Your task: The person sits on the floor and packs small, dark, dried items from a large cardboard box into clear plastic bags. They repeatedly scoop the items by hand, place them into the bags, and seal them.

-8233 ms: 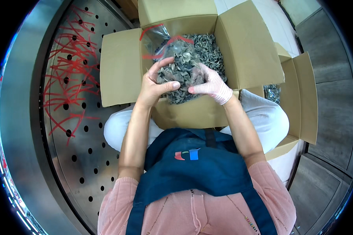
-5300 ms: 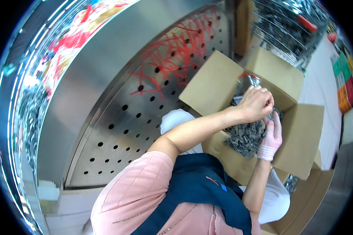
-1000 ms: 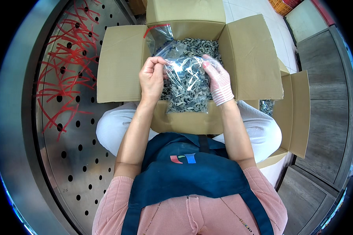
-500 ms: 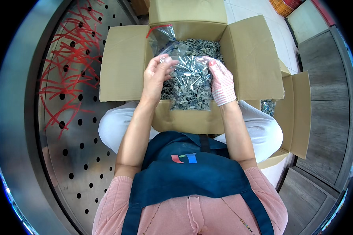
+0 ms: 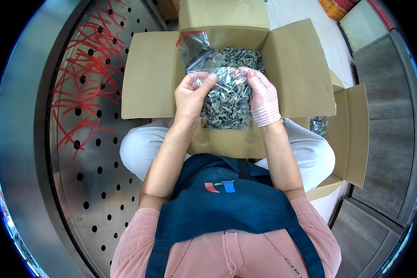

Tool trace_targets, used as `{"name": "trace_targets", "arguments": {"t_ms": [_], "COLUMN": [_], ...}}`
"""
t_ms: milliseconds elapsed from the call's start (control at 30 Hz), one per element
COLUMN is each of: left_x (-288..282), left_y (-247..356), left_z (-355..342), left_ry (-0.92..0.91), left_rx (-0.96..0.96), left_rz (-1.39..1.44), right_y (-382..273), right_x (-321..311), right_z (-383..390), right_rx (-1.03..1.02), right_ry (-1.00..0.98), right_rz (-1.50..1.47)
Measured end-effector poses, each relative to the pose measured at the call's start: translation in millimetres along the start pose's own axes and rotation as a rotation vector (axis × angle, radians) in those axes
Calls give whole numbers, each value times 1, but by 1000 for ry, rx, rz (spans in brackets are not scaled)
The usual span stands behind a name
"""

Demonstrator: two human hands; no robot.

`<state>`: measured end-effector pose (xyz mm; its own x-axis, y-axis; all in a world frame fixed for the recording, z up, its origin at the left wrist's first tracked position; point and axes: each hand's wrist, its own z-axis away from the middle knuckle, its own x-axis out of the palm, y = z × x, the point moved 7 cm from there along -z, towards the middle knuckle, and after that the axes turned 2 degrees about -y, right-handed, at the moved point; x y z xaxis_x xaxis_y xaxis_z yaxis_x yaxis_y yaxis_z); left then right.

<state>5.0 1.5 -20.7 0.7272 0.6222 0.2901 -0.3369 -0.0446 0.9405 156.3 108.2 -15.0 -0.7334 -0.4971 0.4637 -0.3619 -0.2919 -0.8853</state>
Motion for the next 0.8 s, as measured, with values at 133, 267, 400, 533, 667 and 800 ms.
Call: {"name": "trace_targets", "arguments": {"t_ms": [133, 267, 400, 533, 667, 800], "left_x": [-7, 6, -11, -7, 8, -3], "left_y": [-7, -18, -34, -24, -4, -14], "left_z": [1, 24, 19, 21, 33, 21], "left_ry": [-175, -244, -69, -169, -373, -353], "left_rx": [-140, -182, -308, -129, -76, -256], "left_rz": [121, -29, 217, 57, 122, 515], "right_y": [2, 19, 43, 41, 25, -1], "right_x": [-9, -13, 4, 4, 0, 18], "right_z": [-3, -1, 45, 57, 51, 66], "right_rx": [36, 152, 647, 559, 335, 293], "right_ry": [61, 160, -152, -186, -307, -361], "right_rz": [-201, -312, 151, 139, 140, -573]}}
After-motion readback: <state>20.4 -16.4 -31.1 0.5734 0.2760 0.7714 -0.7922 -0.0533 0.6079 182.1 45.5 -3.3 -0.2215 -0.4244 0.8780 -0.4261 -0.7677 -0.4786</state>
